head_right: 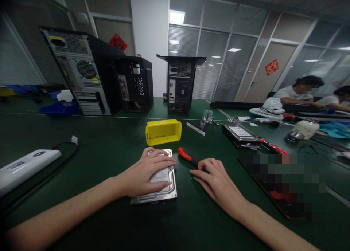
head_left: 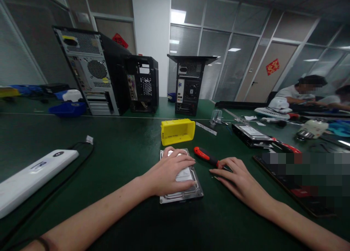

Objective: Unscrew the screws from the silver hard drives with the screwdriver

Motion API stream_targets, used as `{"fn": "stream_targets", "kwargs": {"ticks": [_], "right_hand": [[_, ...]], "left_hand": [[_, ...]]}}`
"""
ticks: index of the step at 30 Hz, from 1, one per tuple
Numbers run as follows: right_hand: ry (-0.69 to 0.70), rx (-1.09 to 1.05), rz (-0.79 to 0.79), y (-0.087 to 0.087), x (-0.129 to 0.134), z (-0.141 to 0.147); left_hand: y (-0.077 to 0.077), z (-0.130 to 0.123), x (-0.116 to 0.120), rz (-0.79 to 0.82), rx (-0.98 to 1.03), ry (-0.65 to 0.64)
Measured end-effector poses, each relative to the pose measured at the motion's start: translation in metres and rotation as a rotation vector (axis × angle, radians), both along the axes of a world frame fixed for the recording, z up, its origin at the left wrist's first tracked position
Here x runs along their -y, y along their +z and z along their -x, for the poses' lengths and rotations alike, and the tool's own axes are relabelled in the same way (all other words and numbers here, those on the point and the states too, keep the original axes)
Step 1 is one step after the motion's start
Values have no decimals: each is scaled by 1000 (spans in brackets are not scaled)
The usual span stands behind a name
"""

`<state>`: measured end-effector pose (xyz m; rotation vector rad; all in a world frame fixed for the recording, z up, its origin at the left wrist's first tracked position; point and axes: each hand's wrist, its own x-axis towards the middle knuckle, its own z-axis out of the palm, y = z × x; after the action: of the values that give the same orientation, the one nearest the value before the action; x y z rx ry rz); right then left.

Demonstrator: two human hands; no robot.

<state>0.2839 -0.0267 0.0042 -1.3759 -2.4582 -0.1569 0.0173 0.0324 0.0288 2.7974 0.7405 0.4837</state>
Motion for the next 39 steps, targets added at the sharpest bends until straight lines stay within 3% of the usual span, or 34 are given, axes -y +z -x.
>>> {"fn": "stream_targets", "kwargs": {"ticks": [19, 23, 28, 32, 39], "right_hand": [[213, 166, -274, 3, 7, 7], [131, 31, -124, 1, 6, 10], [59, -294, 120, 5, -14, 34], [68, -439, 150, 9, -32, 54], [86, -355, 87, 0, -34, 54]], "left_hand": [[0, 0, 1, -35, -6, 2], [1, 0, 2, -38, -1, 3], [-1, -1, 1, -57, -18, 31], [-3, -1, 0, -61, -26, 85], [-4, 0, 1, -72, -33, 85]]}}
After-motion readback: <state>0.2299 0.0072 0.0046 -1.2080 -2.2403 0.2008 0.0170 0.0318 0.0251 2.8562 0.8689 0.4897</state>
